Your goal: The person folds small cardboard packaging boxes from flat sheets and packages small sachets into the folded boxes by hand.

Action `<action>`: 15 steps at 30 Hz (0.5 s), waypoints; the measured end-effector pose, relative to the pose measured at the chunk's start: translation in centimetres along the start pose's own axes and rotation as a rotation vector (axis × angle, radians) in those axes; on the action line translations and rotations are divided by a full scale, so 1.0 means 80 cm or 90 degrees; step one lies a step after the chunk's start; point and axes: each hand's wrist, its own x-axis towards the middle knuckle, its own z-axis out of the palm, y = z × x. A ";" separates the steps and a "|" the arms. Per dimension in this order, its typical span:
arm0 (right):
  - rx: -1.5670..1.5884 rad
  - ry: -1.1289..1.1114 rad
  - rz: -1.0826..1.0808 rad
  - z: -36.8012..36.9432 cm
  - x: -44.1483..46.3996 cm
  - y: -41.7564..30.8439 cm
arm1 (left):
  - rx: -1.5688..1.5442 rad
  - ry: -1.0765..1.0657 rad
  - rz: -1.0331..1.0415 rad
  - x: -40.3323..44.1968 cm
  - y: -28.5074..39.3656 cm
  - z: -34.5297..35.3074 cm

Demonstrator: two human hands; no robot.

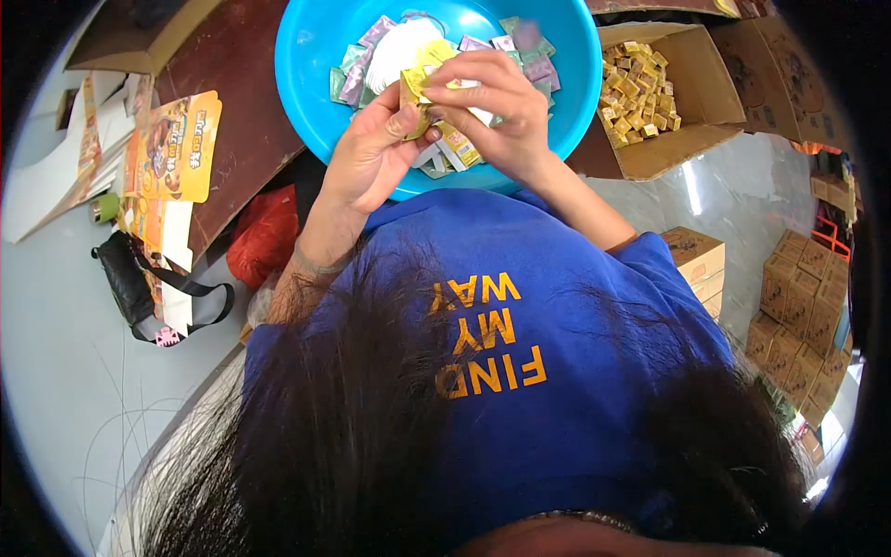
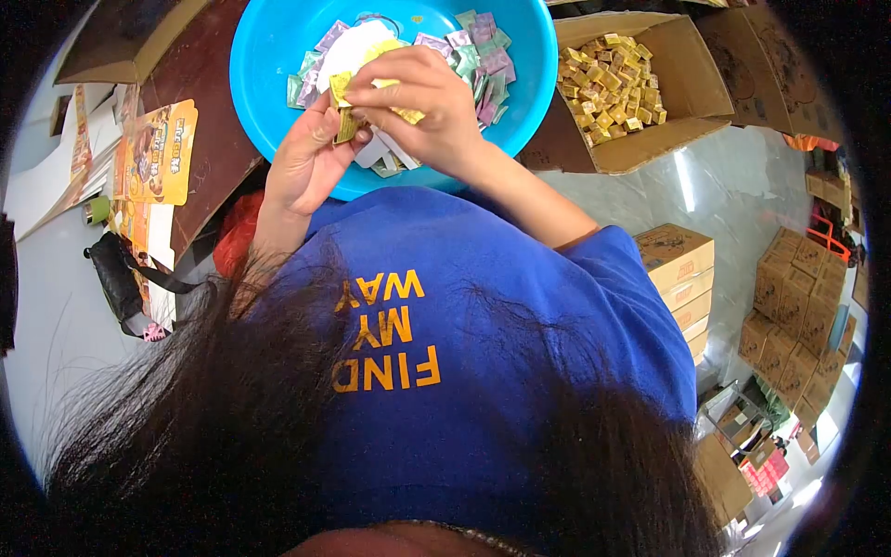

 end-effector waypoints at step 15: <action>0.009 -0.033 0.037 -0.009 -0.003 -0.014 | 0.038 -0.019 -0.062 -0.007 0.011 -0.008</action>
